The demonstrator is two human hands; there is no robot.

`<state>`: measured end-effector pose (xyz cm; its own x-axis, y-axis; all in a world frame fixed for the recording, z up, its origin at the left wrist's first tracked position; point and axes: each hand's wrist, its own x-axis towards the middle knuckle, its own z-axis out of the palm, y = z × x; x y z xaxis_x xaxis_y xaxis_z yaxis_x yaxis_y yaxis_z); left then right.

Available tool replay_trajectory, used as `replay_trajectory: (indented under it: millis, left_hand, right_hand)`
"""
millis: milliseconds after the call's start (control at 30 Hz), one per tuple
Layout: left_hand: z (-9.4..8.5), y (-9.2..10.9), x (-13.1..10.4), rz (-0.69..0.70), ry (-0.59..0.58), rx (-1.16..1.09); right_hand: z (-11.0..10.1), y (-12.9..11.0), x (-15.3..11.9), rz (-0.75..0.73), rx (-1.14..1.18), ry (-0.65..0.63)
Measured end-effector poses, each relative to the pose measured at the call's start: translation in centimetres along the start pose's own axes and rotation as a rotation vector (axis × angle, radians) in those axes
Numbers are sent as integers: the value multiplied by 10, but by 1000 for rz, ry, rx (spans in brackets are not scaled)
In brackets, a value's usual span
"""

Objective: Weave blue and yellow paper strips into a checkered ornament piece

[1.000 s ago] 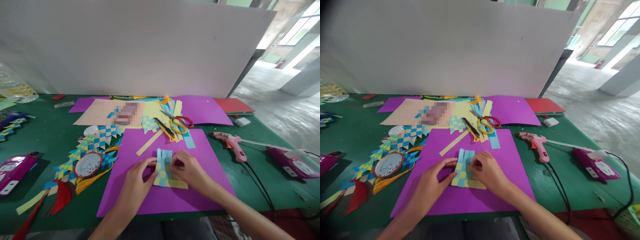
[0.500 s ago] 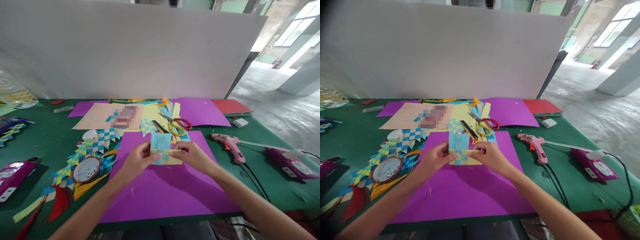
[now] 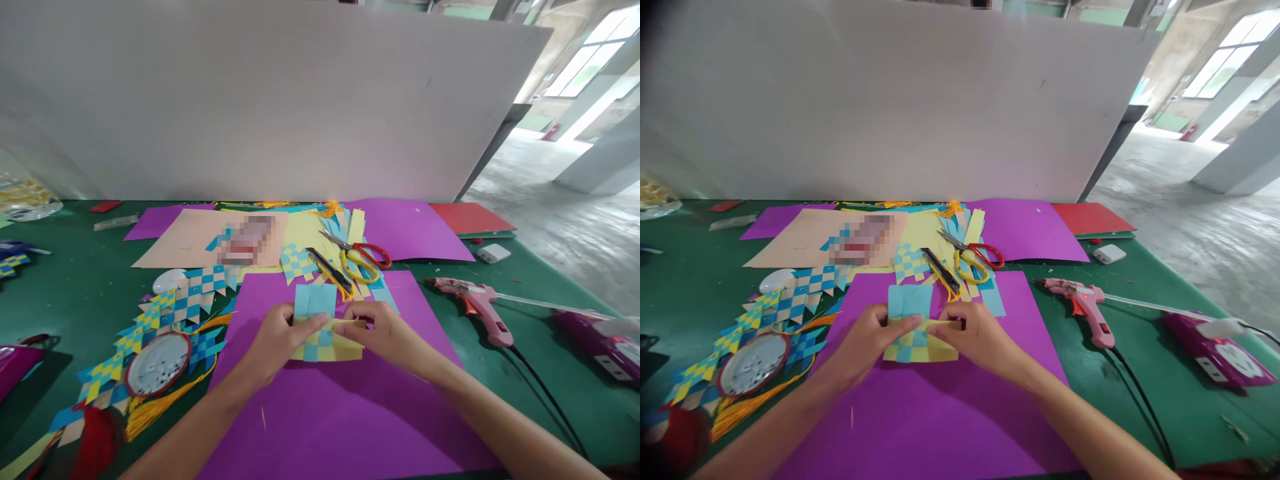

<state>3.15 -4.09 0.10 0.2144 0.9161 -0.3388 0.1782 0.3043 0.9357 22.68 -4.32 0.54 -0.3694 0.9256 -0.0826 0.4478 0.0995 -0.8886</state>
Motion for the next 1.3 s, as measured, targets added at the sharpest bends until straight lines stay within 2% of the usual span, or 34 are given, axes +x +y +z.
replay_trajectory:
  millis: [133, 333, 400, 500, 567, 633, 700, 833, 900, 967, 1067, 1167, 1233, 1300]
  left_hand:
    - [2, -4, 1, -17, 32, 87]
    - [4, -6, -1, -17, 14, 191]
    - [4, -5, -1, -43, 23, 191]
    - [2, -4, 0, -86, 47, 186]
    - [1, -5, 1, -107, 58, 176]
    - [1, -5, 1, -111, 50, 174]
    - [1, -6, 0, -90, 21, 189]
    - [0, -6, -4, -59, -44, 233]
    - [-1, -6, -4, -63, -53, 231]
    - [-1, -6, -3, -76, -54, 215]
    - [-2, -7, -2, -98, -53, 198]
    - [-1, -9, -3, -104, -55, 208]
    - [1, -9, -4, -123, -90, 198]
    - [4, -9, -6, -136, -129, 183]
  right_hand:
    - [3, 2, -1, 12, 59, -6]
    - [7, 7, 1, 16, 128, 94]
    - [3, 10, 1, 27, 186, 172]
    - [-7, 14, 2, 31, 276, 361]
    - [-12, 15, 3, 3, 257, 494]
    - [-14, 15, 2, -44, 177, 551]
    - [-11, 14, 1, -113, 99, 477]
    - [-4, 10, 2, -154, -14, 123]
    - [-6, 10, 3, -110, -37, 100]
    - [-13, 12, 4, -61, -12, 213]
    - [-27, 18, 3, -10, 61, 494]
    - [-33, 22, 3, -85, 116, 741]
    - [-30, 19, 2, -164, 77, 757]
    - [-20, 12, 0, -277, -50, 670]
